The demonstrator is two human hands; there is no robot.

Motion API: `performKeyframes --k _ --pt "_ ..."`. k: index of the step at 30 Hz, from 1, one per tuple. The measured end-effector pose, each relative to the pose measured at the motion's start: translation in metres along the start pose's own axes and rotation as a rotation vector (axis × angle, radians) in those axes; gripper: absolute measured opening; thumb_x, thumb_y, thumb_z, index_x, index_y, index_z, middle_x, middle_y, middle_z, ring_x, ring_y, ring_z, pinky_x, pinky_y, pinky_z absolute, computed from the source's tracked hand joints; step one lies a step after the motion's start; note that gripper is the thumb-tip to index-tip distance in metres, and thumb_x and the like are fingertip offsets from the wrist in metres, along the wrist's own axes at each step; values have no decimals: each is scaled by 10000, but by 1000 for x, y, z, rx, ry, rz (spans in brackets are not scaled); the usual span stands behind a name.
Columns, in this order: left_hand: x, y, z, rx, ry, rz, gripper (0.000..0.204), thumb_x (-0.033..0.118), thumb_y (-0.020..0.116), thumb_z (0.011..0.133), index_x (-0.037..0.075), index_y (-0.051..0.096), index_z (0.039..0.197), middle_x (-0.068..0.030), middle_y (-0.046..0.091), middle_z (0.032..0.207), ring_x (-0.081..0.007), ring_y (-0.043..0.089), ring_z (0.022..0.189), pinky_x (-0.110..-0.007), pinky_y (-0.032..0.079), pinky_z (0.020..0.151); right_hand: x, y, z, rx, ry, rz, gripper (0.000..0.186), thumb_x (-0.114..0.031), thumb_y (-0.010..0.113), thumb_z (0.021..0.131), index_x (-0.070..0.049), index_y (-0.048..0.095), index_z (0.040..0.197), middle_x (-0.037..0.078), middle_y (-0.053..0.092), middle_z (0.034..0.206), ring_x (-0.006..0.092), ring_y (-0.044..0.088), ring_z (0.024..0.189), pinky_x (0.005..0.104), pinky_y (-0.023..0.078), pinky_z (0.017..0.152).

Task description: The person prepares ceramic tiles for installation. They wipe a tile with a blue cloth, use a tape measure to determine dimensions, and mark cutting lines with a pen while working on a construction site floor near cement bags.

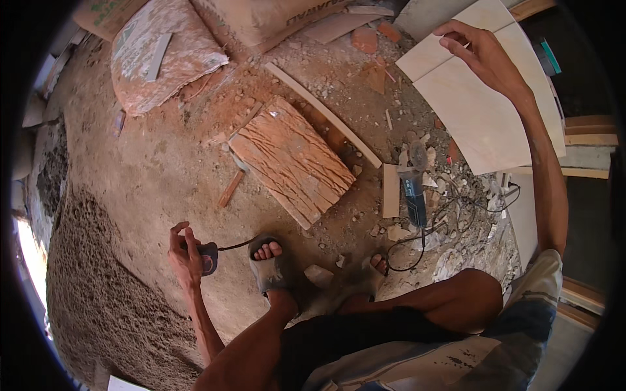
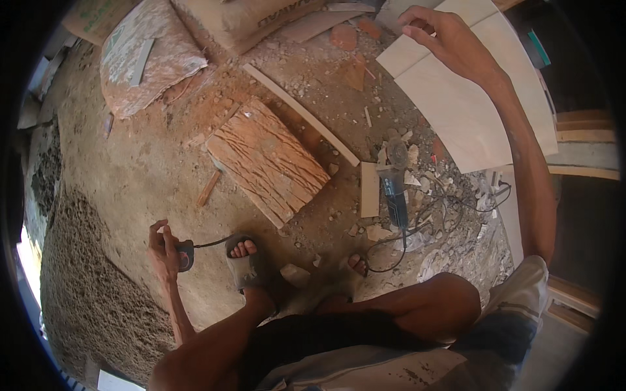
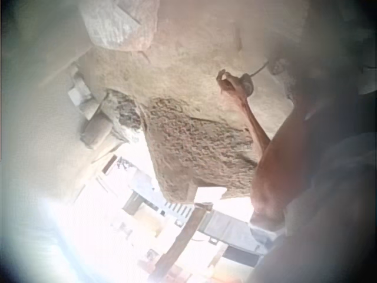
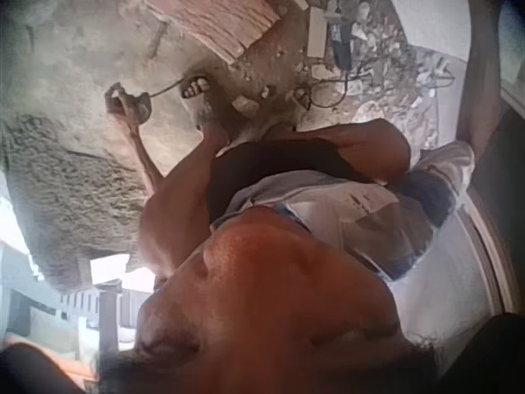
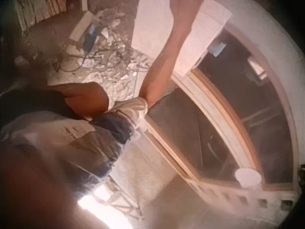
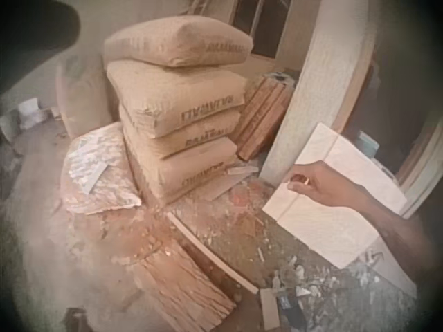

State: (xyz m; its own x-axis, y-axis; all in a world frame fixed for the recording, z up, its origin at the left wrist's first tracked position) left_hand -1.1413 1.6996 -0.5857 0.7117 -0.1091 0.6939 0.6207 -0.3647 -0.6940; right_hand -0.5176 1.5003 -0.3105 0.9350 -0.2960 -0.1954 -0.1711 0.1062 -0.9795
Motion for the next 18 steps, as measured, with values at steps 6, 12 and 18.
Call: performKeyframes --k 6,12,18 --pt "-19 39 7 -215 102 274 296 340 540 1145 86 680 1203 -130 702 662 -273 717 585 -437 515 555 169 -33 -184 646 440 -187 325 -285 696 1070 -97 721 1334 127 783 1172 273 742 1094 420 577 922" --pt "-43 53 12 -216 242 317 249 313 528 1146 104 662 1166 -129 698 663 -312 706 556 -445 515 537 235 -20 -300 834 667 -439 465 -322 750 1029 -74 670 1414 175 740 1311 336 711 1197 445 575 990" --pt "-40 74 12 -184 216 353 201 258 512 1152 123 658 1178 -125 710 742 -357 721 680 -480 529 624 321 -1 -406 1229 1021 -396 778 -445 780 957 127 579 1445 336 627 1420 440 638 1291 504 495 1125"
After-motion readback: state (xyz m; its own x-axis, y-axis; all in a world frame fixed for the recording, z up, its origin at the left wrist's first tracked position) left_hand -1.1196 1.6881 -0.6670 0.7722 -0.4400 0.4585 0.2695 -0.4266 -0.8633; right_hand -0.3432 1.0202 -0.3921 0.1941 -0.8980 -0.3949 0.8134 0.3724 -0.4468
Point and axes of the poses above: each hand's wrist, its own z-axis towards the middle knuckle, its own y-axis out of the palm, x = y × z, the point moved 2 cm from there along z, towards the middle knuckle
